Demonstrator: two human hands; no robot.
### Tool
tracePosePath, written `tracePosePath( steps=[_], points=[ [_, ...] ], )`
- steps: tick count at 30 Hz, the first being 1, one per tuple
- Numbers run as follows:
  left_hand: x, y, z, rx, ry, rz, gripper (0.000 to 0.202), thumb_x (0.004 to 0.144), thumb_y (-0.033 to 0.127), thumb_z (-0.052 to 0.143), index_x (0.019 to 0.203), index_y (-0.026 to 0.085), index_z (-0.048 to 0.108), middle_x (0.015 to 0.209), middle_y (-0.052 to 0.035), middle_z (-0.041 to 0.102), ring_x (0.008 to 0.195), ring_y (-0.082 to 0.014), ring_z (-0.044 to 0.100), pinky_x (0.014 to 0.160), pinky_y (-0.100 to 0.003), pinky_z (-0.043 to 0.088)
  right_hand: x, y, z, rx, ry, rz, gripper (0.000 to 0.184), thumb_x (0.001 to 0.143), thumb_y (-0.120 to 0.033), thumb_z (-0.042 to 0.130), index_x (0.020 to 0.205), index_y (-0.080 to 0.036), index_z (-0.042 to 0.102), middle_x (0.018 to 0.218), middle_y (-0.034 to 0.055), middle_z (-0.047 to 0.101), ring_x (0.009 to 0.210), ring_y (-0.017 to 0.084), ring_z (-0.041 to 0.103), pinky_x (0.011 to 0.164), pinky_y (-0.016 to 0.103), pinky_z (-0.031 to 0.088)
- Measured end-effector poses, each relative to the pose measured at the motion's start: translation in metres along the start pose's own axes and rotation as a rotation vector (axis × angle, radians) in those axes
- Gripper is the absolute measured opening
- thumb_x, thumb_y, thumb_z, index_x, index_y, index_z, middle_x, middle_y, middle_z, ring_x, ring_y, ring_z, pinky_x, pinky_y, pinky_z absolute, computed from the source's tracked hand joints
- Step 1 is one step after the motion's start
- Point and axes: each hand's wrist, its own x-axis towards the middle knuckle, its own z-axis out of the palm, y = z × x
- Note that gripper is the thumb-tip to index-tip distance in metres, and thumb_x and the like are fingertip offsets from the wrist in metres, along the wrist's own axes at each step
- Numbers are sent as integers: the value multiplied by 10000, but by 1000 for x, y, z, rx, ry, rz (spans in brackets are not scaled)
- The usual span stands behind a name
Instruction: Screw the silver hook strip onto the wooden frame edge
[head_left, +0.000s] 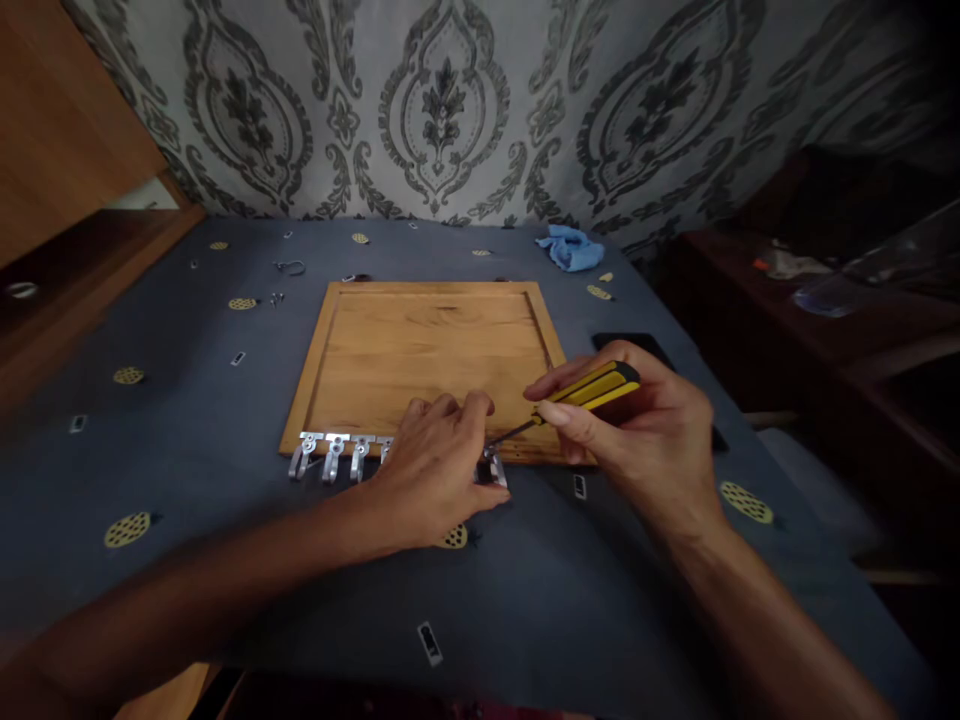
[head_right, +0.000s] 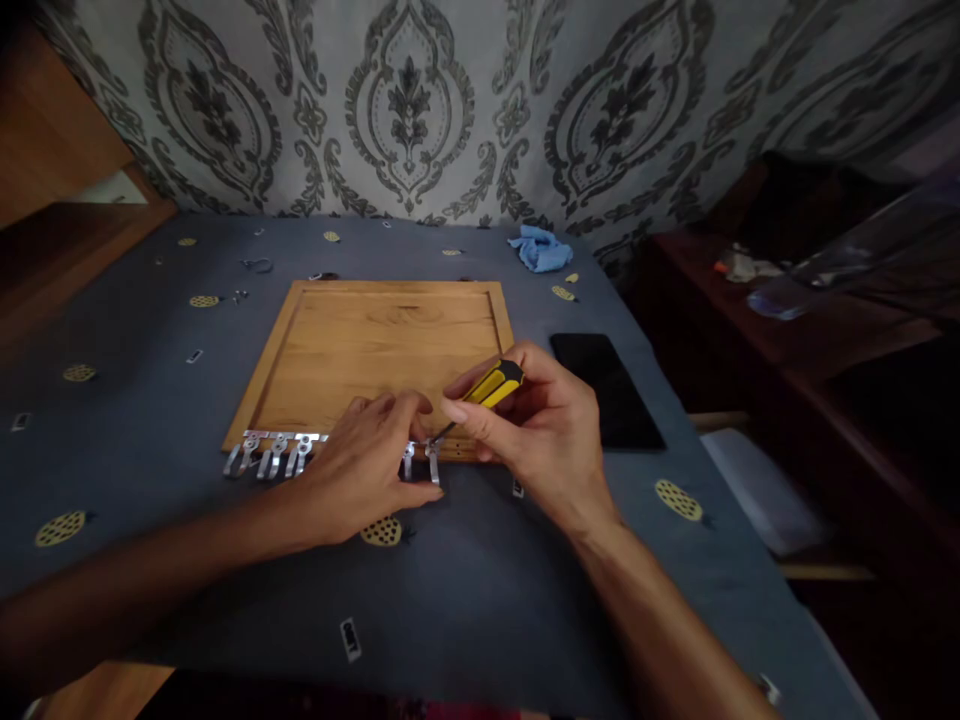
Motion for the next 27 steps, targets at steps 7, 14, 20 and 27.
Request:
tracePosePath(
  steps=[7,14,20,27],
  points=[
    [1,0,1,-15,2,9,463,737,347,740,1044,187,433,976,-53,622,980,-288,572,840,-432,423,0,0,-1,-84,-73,-40,225,770,-387,758,902,-215,700,792,13,708,463,85,580,494,256,548],
    [2,2,-1,-20,-2,-8,499,730,344,754,1074,186,431,1023,-68,627,1016,-292,579,863,-439,423,-6,8,14,-45,108,-44,240,710,-427,805,779,-253,654,606,-33,619,400,95,544,383,239,515],
    [2,5,-5,-15,-27,-24,495,714,339,772,1046,187,438,1022,-73,624,1014,-293,581,873,-443,427,-7,7,14,-47,85,-40,270,711,-411,804,762,-228,613,571,-43,602,391,94,547,363,227,495],
    [2,6,-5,-8,-22,-47,534,716,337,754,1119,183,440,1027,-77,634,1021,-298,580,874,-449,429,-5,-2,3,-53,81,-120,225,806,-413,720,777,-230,593,694,-30,627,394,80,546,396,252,462]
  ],
)
